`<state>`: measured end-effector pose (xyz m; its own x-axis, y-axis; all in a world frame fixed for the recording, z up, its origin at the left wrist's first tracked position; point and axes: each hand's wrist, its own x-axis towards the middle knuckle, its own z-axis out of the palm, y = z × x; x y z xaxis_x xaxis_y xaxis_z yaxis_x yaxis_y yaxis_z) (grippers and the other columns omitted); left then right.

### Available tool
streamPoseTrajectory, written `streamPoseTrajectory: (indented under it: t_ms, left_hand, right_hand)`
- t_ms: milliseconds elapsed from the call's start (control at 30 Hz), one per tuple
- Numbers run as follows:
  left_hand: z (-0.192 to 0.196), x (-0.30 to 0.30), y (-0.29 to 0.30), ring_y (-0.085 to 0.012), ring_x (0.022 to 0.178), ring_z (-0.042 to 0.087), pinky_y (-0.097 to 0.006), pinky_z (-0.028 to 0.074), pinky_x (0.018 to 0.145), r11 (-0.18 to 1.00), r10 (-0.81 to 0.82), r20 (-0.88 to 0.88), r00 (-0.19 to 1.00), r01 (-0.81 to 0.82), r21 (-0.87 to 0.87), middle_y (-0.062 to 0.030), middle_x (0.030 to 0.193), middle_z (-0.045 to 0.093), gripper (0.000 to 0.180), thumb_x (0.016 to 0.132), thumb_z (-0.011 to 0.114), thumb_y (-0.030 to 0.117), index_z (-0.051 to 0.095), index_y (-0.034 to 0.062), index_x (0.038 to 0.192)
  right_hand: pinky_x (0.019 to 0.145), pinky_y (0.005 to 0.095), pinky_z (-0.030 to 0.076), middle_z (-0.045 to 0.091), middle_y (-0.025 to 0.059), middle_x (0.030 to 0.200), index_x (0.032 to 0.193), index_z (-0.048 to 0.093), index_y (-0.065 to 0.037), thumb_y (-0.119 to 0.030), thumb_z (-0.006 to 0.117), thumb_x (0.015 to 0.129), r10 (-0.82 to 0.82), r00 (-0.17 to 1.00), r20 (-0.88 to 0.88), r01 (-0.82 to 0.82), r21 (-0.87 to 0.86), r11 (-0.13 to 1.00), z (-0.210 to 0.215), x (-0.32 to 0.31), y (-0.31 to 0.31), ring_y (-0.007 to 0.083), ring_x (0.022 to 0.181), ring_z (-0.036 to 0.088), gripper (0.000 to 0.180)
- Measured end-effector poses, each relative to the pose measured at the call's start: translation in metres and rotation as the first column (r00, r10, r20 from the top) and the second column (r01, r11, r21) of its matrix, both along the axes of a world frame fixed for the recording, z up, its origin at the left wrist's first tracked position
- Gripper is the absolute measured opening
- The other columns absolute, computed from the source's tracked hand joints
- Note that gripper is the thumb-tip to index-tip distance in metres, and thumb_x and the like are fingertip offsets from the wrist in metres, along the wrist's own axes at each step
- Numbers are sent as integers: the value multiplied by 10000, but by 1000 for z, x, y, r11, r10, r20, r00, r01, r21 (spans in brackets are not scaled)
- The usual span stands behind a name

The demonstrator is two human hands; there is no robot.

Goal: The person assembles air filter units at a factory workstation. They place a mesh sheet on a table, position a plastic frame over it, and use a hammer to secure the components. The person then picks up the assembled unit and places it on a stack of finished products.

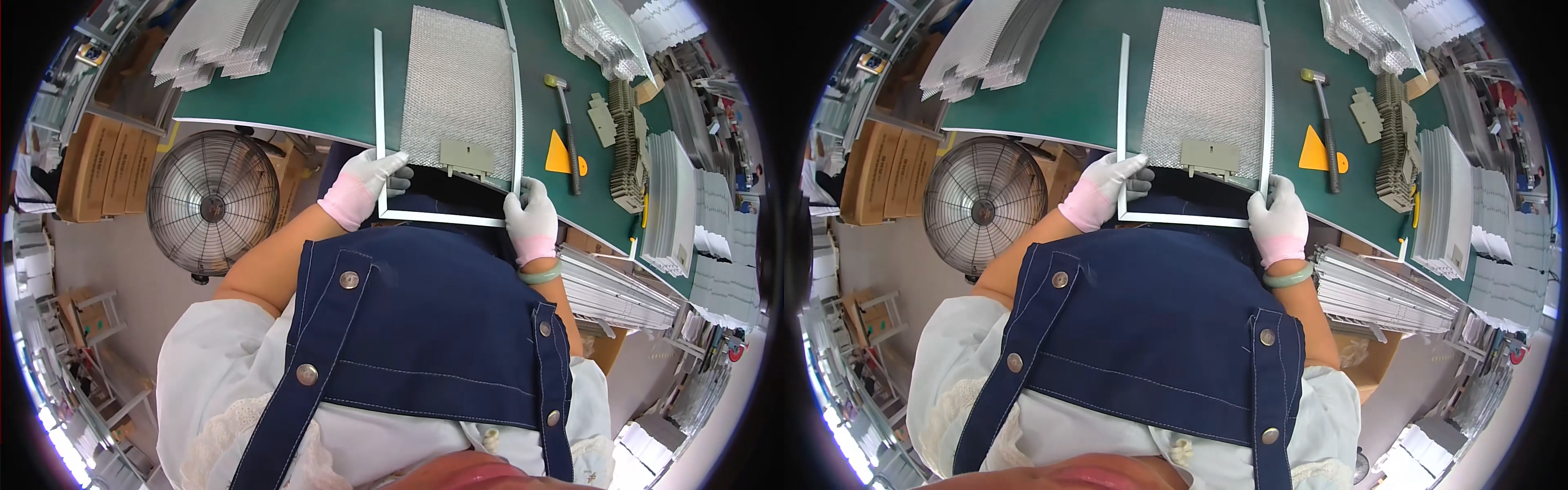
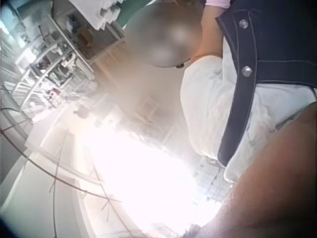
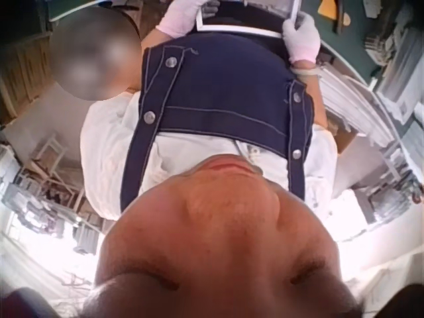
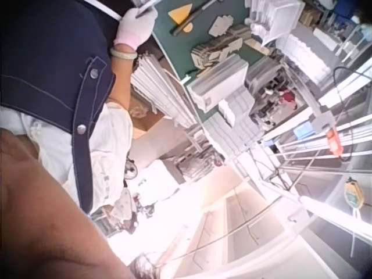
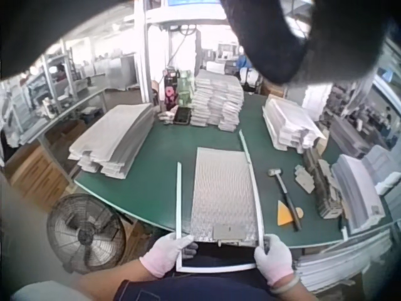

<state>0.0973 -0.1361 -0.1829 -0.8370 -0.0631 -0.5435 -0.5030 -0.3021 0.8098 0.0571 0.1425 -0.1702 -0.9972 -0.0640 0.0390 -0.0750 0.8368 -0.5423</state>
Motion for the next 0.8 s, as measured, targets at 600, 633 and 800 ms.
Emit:
streamPoseTrajectory:
  t_ms: [600,633,800]
  left_hand:
    - [-20,17,-46,-199,1035,607,-341,484,964,954,-284,-89,955,291,74,-112,1088,631,295,946,579,144,565,-51,1167]
    - [-16,18,-46,-188,1029,603,-335,483,961,951,-305,-87,948,308,19,-106,1090,629,297,947,581,147,567,-47,1171]
    - [-11,25,-37,-166,1038,587,-341,490,983,963,-235,-140,962,250,102,-102,1113,594,394,964,641,234,553,-67,1202]
  right_hand:
    - [644,251,463,580,25,792,979,598,-50,-272,616,971,38,835,549,409,-665,625,-9,16,6,109,698,555,223]
    - [656,252,463,577,22,785,966,601,-51,-272,621,967,43,838,545,372,-626,686,-10,14,0,105,711,556,223]
    - [843,358,535,563,78,1051,1228,500,8,-236,625,966,67,788,612,546,-745,384,-20,23,-1,209,926,625,379]
